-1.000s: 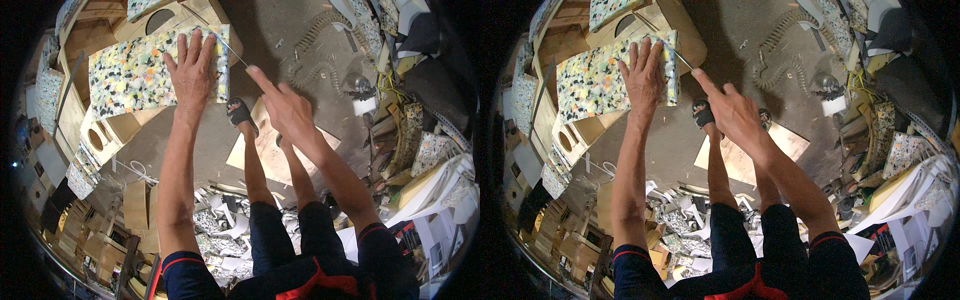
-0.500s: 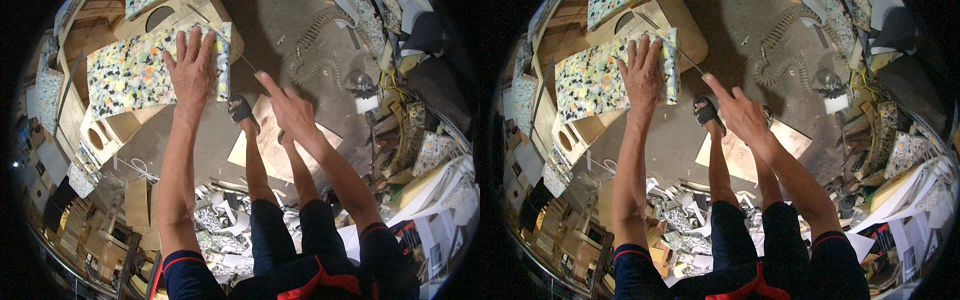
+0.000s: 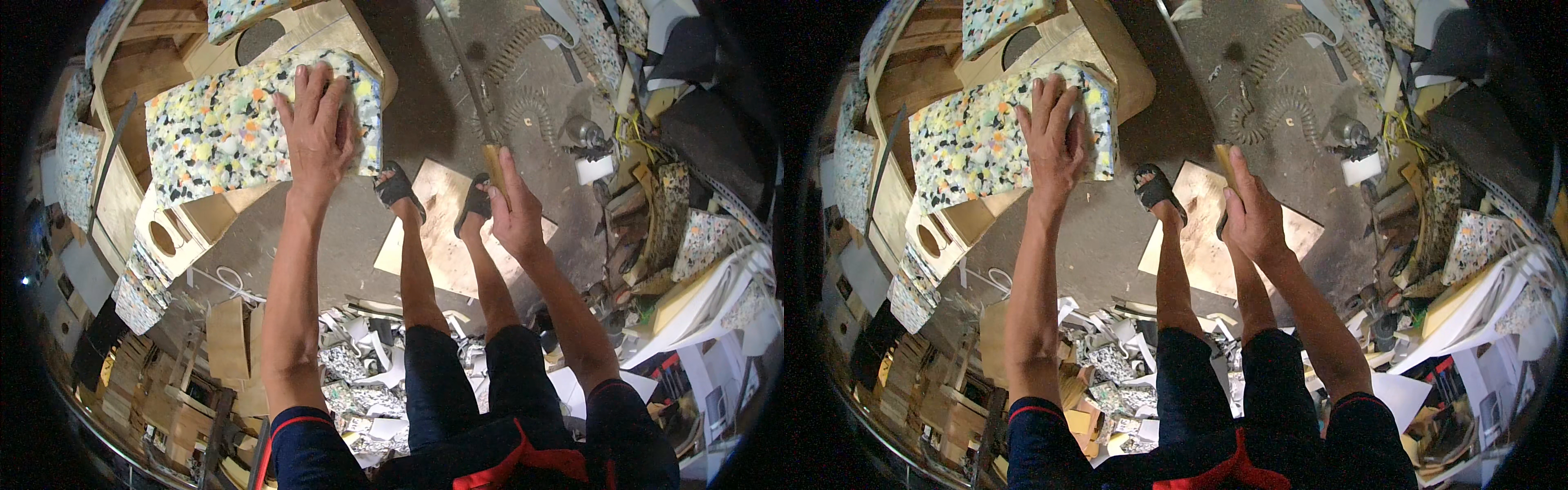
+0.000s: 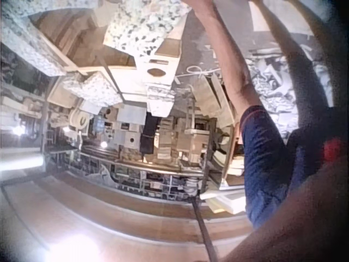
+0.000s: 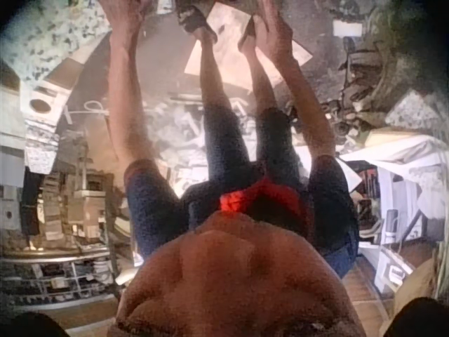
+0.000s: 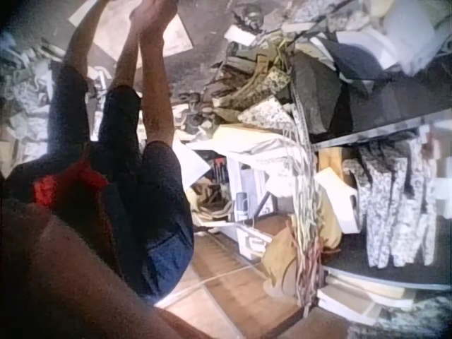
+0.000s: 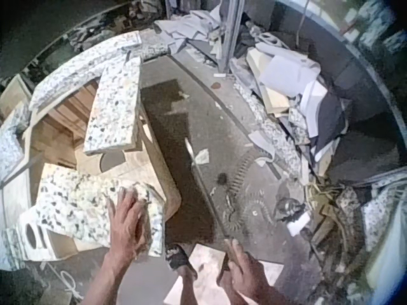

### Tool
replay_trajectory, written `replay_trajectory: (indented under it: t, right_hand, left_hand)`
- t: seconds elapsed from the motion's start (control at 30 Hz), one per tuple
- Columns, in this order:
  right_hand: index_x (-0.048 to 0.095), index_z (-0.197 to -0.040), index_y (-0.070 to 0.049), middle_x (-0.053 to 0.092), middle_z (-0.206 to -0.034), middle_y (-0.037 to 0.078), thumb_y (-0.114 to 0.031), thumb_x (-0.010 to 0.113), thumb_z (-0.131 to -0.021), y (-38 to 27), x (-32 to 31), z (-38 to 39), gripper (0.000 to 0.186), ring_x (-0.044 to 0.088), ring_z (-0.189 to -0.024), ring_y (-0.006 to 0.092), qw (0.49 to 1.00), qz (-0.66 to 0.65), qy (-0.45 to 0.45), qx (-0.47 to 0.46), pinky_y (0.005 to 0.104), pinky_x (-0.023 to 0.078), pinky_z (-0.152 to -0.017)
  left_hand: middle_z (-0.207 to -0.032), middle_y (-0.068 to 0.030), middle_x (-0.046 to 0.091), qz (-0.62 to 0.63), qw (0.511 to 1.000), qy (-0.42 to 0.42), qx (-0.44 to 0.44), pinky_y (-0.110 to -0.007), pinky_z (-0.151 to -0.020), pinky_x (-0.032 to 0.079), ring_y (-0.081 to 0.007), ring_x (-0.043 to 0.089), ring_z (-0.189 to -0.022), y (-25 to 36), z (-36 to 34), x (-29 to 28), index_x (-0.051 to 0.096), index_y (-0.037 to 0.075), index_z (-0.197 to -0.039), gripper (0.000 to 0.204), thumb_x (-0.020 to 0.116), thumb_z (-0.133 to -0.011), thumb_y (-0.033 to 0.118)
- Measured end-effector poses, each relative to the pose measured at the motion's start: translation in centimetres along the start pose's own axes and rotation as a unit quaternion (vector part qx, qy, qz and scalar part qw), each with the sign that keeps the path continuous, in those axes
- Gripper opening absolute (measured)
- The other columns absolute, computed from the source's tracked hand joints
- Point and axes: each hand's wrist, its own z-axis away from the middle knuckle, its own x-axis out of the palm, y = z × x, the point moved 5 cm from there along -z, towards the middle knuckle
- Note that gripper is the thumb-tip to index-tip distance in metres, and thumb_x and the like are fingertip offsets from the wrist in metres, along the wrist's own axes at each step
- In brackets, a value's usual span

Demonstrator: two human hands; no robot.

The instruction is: The person trims the edges of a speckled laminate sheet attached to a wooden frame using a hand saw. They repeatedly position the sheet, cut along marked lines, and remove excess material. The workspace is cluttered with offcuts and debris.

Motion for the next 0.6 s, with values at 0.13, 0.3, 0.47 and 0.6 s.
replay_trajectory:
  t: [0.13,0.3,0.47,0.6]
  right_hand:
    - [0.043,-0.153,-0.012,0.063,-0.1,0.024,-0.005,0.063,-0.092,-3.2,1.6,1.6,0.065,0.067,-0.081,0.0414,0.996,0.075,-0.052,0.006,0.044,0.055,-0.068]
    - [0.044,-0.152,-0.009,0.06,-0.103,0.023,-0.002,0.062,-0.091,-5.2,3.9,4.9,0.064,0.065,-0.087,0.0414,0.988,0.081,-0.118,0.063,0.0461,0.054,-0.07]
    - [0.046,-0.149,-0.006,0.06,-0.106,0.024,-0.001,0.064,-0.09,-6.1,5.5,5.9,0.061,0.065,-0.09,0.0429,0.985,0.078,-0.112,0.104,0.0456,0.055,-0.073]
    - [0.051,-0.144,-0.004,0.061,-0.107,0.024,0.001,0.066,-0.089,-6.4,6.0,5.8,0.058,0.065,-0.089,0.0422,0.986,0.071,-0.102,0.107,0.0462,0.055,-0.075]
  left_hand:
    - [-0.141,-0.0086,0.057,0.003,0.997,-0.025,0.073,-0.063,-0.113,0.034,-0.0349,0.047,-0.14,0.5,-0.5,0.3,0.063,0.011,-0.128,0.052,0.074,-0.078,0.002]
    - [-0.138,-0.0081,0.059,0.036,0.994,-0.047,0.088,-0.061,-0.113,0.036,-0.0331,0.05,-0.137,0.6,-1.1,1.0,0.065,0.01,-0.125,0.046,0.071,-0.08,0.001]
    - [-0.139,-0.0083,0.059,0.027,0.994,-0.064,0.084,-0.062,-0.113,0.035,-0.0329,0.049,-0.138,0.2,-1.6,1.5,0.065,0.01,-0.128,0.047,0.069,-0.082,0.002]
    - [-0.138,-0.0085,0.059,0.018,0.994,-0.063,0.084,-0.062,-0.114,0.033,-0.033,0.049,-0.138,0.1,-2.1,1.9,0.064,0.01,-0.128,0.045,0.068,-0.084,0.002]
